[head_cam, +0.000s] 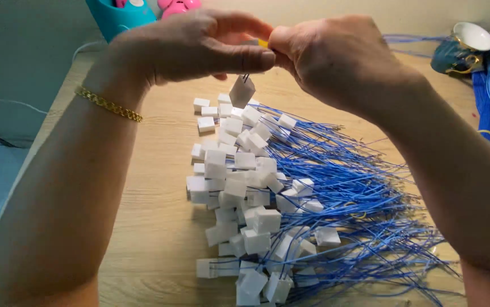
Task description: The person repeatedly picks up white plastic connectors and blue wires from a table, inserts the wire ends into the connectors, and places the assembled units into a growing pile. The person also briefly handles yellow rubber bands.
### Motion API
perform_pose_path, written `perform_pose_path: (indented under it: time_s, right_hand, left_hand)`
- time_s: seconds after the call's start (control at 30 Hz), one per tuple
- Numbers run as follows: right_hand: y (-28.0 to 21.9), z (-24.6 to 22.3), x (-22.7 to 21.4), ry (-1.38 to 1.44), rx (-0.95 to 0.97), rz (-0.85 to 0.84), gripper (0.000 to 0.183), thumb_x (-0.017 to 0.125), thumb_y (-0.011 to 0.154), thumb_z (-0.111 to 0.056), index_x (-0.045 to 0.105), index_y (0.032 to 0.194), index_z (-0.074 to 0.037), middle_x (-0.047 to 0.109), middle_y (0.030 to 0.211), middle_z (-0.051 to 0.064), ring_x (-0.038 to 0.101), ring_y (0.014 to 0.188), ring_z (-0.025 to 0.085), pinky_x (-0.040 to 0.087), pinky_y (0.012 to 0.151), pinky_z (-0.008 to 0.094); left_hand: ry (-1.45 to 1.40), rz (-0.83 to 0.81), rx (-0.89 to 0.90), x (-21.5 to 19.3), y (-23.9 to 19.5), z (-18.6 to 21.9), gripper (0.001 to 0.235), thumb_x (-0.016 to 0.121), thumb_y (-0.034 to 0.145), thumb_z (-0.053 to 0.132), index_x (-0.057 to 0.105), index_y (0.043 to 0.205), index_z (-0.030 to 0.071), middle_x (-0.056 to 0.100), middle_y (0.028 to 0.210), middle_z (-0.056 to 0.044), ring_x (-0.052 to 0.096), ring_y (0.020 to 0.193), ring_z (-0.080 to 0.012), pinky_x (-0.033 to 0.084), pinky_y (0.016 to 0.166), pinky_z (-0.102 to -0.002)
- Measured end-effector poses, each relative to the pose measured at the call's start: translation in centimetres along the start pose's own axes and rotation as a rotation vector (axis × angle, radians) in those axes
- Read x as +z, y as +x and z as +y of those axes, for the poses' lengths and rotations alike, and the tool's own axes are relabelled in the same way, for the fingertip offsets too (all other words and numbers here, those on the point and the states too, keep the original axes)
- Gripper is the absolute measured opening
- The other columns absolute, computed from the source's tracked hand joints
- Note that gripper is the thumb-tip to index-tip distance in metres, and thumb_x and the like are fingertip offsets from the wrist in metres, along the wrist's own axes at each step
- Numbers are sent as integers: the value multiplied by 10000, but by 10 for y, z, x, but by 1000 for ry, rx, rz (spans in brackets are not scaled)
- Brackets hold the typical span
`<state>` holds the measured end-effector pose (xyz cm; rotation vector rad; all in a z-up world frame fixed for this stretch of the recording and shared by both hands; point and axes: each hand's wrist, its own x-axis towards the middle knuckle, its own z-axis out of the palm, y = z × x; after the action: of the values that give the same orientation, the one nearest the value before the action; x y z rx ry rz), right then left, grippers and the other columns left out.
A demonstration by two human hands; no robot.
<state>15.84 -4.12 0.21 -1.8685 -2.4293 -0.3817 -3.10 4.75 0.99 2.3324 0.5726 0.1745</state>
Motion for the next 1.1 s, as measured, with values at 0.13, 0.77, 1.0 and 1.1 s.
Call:
perform_pose_path:
  time_s: [0.13, 0.77, 1.0, 1.1]
  right_hand:
    - [-30, -7, -11, -313, -188, 212, 195, 568, 1127, -331, 685, 1062, -189, 660, 706, -38, 586, 444, 168, 465, 339, 330]
    - [-94, -9, 54, 555, -145, -187, 345, 636, 875, -243, 596, 1134, -19, 633, 1077, 230, 594, 1032, 473, 533, 808, 525]
    - [8, 27, 178, 755, -18, -123, 548, 523, 951, -476, 494, 1372, -126, 551, 1287, 207, 493, 1257, 413, 376, 1065, 515]
    - [8, 14, 177, 846, -47, -228, 508, 391, 995, -453, 480, 1377, -130, 578, 1239, 245, 488, 1237, 454, 350, 1080, 555]
  left_hand:
    - [275, 13, 101, 9, -8, 44, 342, 690, 871, 371, 705, 1145, 166, 749, 1011, 10, 679, 812, -125, 527, 676, -272]
    - [410, -215, -144, 73, -35, 30, 559, 494, 894, 533, 622, 1239, 112, 648, 1176, -190, 605, 1086, -428, 511, 876, -567]
    - [163, 343, -277, 75, 57, -162, 618, 345, 982, 628, 520, 1374, 183, 526, 1382, -135, 485, 1300, -327, 364, 1090, -479]
    - [-87, 269, -324, 79, 43, -157, 601, 273, 957, 636, 516, 1378, 282, 500, 1430, -85, 442, 1327, -320, 317, 1136, -501]
